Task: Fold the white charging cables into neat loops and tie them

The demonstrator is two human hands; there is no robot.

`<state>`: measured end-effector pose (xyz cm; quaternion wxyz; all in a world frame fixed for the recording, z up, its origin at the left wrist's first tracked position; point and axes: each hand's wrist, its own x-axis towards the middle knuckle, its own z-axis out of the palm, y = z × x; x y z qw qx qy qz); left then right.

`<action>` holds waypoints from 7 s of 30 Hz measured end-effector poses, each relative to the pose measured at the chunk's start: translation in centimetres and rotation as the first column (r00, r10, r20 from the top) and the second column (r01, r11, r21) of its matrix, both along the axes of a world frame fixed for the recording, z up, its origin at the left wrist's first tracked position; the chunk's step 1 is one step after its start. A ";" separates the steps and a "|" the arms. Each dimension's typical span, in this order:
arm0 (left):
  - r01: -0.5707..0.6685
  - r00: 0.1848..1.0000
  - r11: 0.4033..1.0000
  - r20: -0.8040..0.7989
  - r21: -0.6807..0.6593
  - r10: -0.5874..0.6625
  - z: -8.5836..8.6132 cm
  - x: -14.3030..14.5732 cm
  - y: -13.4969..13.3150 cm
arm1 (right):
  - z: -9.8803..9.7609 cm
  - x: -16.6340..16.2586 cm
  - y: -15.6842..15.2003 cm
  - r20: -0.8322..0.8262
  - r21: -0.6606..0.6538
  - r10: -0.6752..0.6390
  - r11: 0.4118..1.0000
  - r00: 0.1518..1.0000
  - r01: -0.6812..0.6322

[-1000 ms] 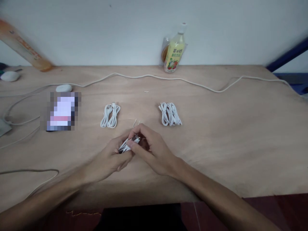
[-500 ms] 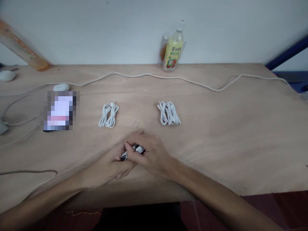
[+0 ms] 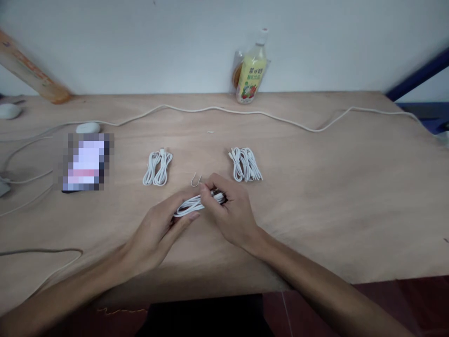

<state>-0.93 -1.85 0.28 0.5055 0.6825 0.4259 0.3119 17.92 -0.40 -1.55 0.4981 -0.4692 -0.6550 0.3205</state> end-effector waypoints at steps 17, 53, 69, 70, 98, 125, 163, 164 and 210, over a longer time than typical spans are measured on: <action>0.103 0.983 0.938 0.179 -0.330 -0.045 -0.2 0.0 0.0 | -0.6 0.3 0.0 0.342 0.501 -0.099 0.861 0.934 -0.092; 0.361 0.921 0.640 0.365 -0.678 -0.134 0.1 -0.6 0.4 | -0.9 1.5 0.5 0.534 0.639 -0.124 0.707 0.837 -0.303; 0.567 0.793 0.430 0.607 -0.703 -0.054 -0.3 -0.2 0.6 | -0.5 1.1 -0.1 0.423 0.621 -0.005 0.730 0.906 -0.285; 0.563 0.801 0.415 0.596 -0.715 -0.060 -0.2 -0.2 0.7 | -0.5 1.2 -0.1 0.419 0.615 0.000 0.735 0.908 -0.284; 0.571 0.778 0.457 0.627 -0.682 -0.038 -0.6 -0.4 0.8 | -0.2 1.4 0.7 0.414 0.469 0.112 0.825 0.903 -0.317; 0.575 0.784 0.425 0.620 -0.699 -0.040 -0.9 -0.3 0.6 | -0.7 1.1 0.7 0.405 0.428 0.101 0.857 0.909 -0.286; 0.507 0.818 0.521 0.573 -0.687 -0.040 -1.2 -0.2 0.4 | -0.6 1.4 0.2 0.384 0.396 0.137 0.869 0.913 -0.297; 0.513 0.814 0.517 0.580 -0.685 -0.039 -1.3 -0.2 0.5 | -0.6 1.3 0.2 0.389 0.411 0.120 0.865 0.913 -0.288; 0.505 0.822 0.561 0.564 -0.656 -0.079 -1.5 -0.2 0.2 | -1.1 1.0 0.1 0.350 0.366 0.135 0.891 0.927 -0.268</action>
